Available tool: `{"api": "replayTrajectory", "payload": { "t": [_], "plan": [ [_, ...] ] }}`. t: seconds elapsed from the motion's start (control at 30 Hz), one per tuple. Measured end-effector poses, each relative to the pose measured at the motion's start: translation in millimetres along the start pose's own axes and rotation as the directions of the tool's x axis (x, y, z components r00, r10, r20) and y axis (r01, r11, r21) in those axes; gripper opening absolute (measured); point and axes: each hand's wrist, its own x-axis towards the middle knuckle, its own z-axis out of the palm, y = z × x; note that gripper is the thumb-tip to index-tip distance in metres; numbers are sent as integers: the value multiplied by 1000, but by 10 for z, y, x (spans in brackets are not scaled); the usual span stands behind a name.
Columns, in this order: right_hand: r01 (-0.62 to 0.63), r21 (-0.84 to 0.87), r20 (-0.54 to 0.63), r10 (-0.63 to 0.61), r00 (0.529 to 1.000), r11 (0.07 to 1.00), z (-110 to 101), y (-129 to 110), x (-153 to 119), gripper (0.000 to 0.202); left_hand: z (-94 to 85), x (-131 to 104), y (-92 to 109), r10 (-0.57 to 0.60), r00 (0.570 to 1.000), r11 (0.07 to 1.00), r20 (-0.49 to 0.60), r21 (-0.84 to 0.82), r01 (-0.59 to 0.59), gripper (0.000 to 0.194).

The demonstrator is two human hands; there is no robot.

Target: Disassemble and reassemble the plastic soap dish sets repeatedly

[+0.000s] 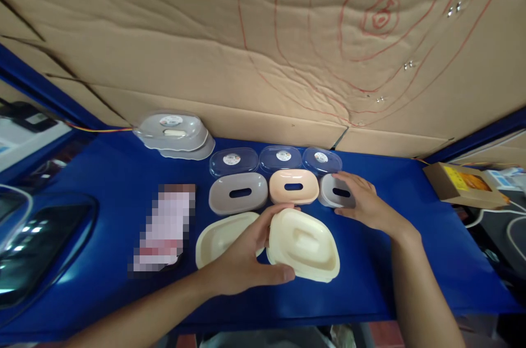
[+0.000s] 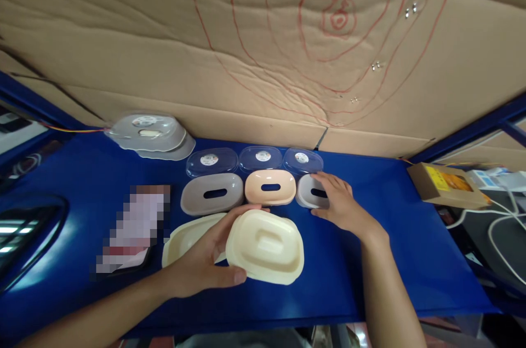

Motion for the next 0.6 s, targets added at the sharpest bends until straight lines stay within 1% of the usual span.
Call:
{"api": "replayTrajectory", "payload": {
  "t": [0.07,0.17,0.23,0.3,0.37,0.43,0.47,0.53,0.6],
  "plan": [
    [7,11,7,-7,1000,1000,14,2,15,83,6,4,2,2,1000,1000,-7,13,-2,90],
    [17,31,14,-18,1000,999,-51,-71,-29,86,14,16,15,10,1000,1000,-22,29,-9,87],
    [52,79,-18,-51,999,996,-118,-199,-89,81,16,26,26,20,999,999,-28,38,-18,85],
    [133,185,-29,-130,991,974,-157,-384,-147,77,13,31,29,43,999,998,-32,42,-42,84],
    [238,319,19,-257,966,917,-142,-589,-182,87,10,28,18,71,997,997,-40,38,-70,86],
    [317,422,87,-386,918,849,-86,-772,-193,102,10,17,-4,96,994,994,-42,50,-94,89],
    [337,451,107,-425,899,827,-54,-843,-195,106,12,10,-18,107,993,993,-43,59,-104,90],
    [346,472,120,-448,886,811,-7,-940,-207,110,18,-1,-42,140,989,989,-49,62,-136,91],
    [344,464,118,-442,889,816,9,-987,-240,115,25,-7,-57,172,983,984,-60,51,-169,91]
  ]
}}
